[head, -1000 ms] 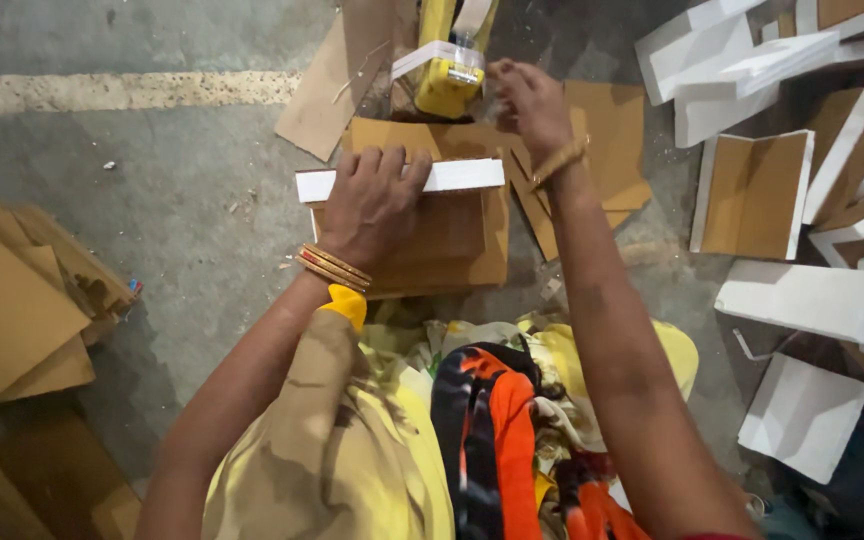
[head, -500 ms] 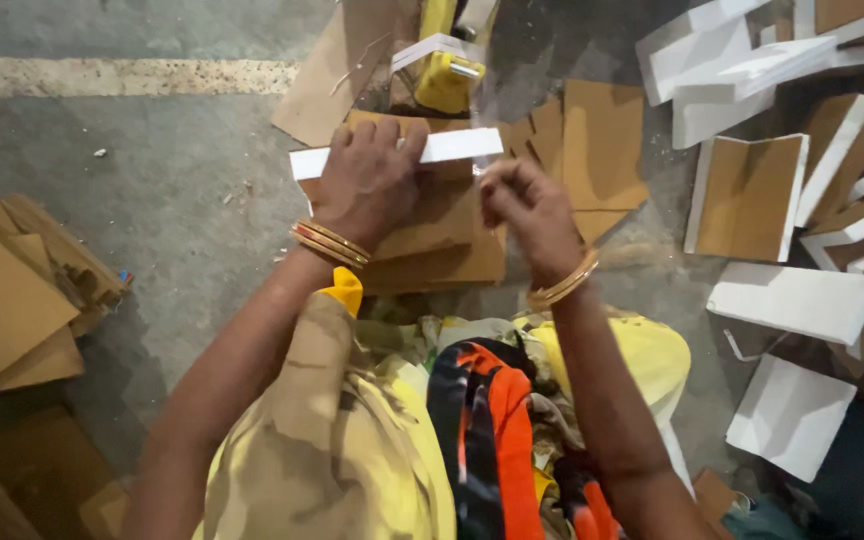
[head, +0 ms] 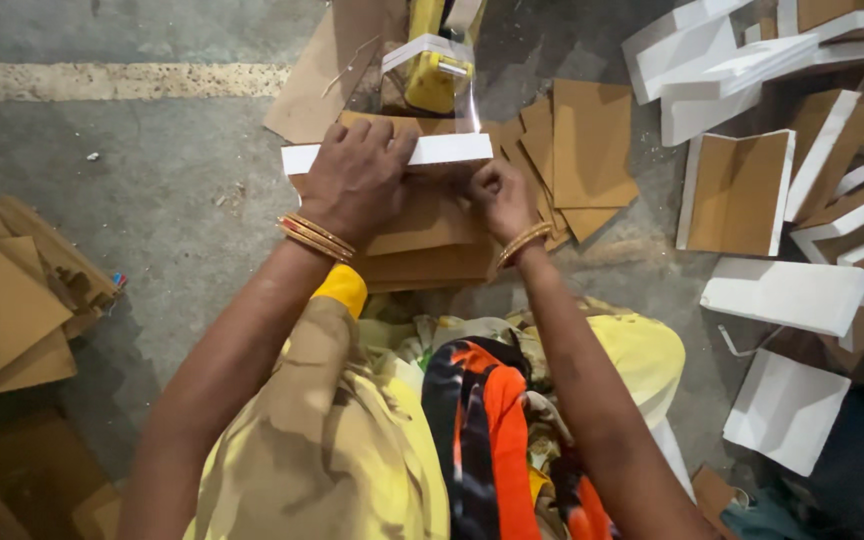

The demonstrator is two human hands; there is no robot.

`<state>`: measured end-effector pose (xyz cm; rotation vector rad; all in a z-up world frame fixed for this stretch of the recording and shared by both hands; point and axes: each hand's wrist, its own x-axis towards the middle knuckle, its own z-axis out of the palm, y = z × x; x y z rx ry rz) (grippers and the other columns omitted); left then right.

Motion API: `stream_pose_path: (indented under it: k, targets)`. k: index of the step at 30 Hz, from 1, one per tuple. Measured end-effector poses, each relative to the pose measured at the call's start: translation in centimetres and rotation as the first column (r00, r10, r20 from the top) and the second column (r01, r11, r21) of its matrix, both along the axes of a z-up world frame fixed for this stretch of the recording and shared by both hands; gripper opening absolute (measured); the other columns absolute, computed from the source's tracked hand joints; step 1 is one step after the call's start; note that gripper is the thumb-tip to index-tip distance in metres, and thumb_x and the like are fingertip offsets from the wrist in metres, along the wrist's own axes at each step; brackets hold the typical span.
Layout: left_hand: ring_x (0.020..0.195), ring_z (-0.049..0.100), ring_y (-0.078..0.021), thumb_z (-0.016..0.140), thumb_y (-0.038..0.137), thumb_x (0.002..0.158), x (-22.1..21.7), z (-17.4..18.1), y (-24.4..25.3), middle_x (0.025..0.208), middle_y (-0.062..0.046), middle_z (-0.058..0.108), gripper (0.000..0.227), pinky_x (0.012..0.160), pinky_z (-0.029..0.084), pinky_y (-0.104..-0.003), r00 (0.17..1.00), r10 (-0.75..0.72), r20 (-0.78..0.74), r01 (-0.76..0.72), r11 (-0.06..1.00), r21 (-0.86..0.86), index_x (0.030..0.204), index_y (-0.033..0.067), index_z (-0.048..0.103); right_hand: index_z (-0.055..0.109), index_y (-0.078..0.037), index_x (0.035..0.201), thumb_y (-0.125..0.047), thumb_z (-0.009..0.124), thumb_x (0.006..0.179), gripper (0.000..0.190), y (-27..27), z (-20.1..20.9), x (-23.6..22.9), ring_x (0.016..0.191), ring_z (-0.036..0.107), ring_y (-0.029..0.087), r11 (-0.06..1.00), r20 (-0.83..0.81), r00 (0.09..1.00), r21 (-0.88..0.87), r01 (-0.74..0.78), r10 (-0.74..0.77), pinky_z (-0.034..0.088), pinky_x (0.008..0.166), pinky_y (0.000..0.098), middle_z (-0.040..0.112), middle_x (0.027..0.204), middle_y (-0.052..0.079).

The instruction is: The person sits on the floor and assembles small cardboard boxes by inserting white foam inserts and sealing the flaps with clear tape from a handheld dispenser. The person handles multiple boxes one at a time, placing finished units aside.

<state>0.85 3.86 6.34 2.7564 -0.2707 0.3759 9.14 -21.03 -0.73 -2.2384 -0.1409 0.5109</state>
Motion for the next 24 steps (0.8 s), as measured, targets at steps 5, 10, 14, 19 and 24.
stream_pose_path:
  k: [5,10,14,19,24]
  targets:
    - [0.095,0.061,-0.0271,0.066,0.019,0.084,0.1,-0.5,0.0,0.101,-0.009,0.063,0.041,0.082,0.045,-0.042,1.0,0.017,0.025,-0.016,0.999,-0.029,0.124,0.0098,0.064,0.065,-0.003,0.113,-0.017,0.081,0.09,0.031,-0.8,1.2,2.9,0.092,0.065,0.02,0.948,-0.006,0.949,-0.05,-0.315,0.316,0.053,0.08,0.0331,0.07,0.097,0.006]
    - [0.094,0.061,-0.0268,0.062,0.015,0.086,-0.3,-0.5,-0.1,0.099,-0.008,0.062,0.034,0.082,0.045,-0.042,0.999,0.045,0.023,-0.045,0.999,-0.015,0.12,0.0121,0.064,0.044,-0.006,0.154,-0.011,0.061,0.094,0.062,-0.2,6.6,6.4,0.108,0.07,0.019,0.921,-0.14,0.96,0.345,-0.181,0.241,0.059,0.094,0.0337,0.072,0.118,0.012]
    - [0.094,0.061,-0.0263,0.061,0.016,0.089,-0.6,-0.2,-0.3,0.098,-0.007,0.062,0.028,0.082,0.044,-0.042,0.999,0.051,0.005,-0.051,0.999,-0.015,0.116,0.0129,0.064,0.024,-0.003,0.161,-0.02,0.064,0.104,0.071,2.1,7.7,7.5,0.106,0.072,0.017,0.916,-0.229,0.952,0.387,-0.105,0.205,0.061,0.094,0.03,0.073,0.119,0.016]
    - [0.092,0.06,-0.0252,0.062,0.016,0.088,-0.4,0.1,-0.4,0.097,-0.007,0.062,0.032,0.082,0.045,-0.041,0.997,0.064,0.038,-0.062,0.997,-0.039,0.119,0.0114,0.064,0.019,-0.002,0.162,-0.009,0.069,0.101,0.079,5.4,5.6,8.4,0.088,0.075,0.018,0.83,-0.337,0.92,0.557,0.023,0.201,0.06,0.078,0.029,0.075,0.107,0.022]
    - [0.095,0.061,-0.0264,0.065,0.019,0.088,0.8,-0.4,-0.1,0.101,-0.008,0.063,0.03,0.081,0.047,-0.042,0.998,0.057,-0.005,-0.058,0.997,-0.055,0.117,0.0103,0.063,0.031,-0.001,0.144,0.009,0.068,0.09,0.067,6.3,3.7,9.4,0.079,0.078,0.023,0.856,-0.317,0.948,0.492,0.156,0.01,0.065,0.065,0.033,0.074,0.101,0.019]
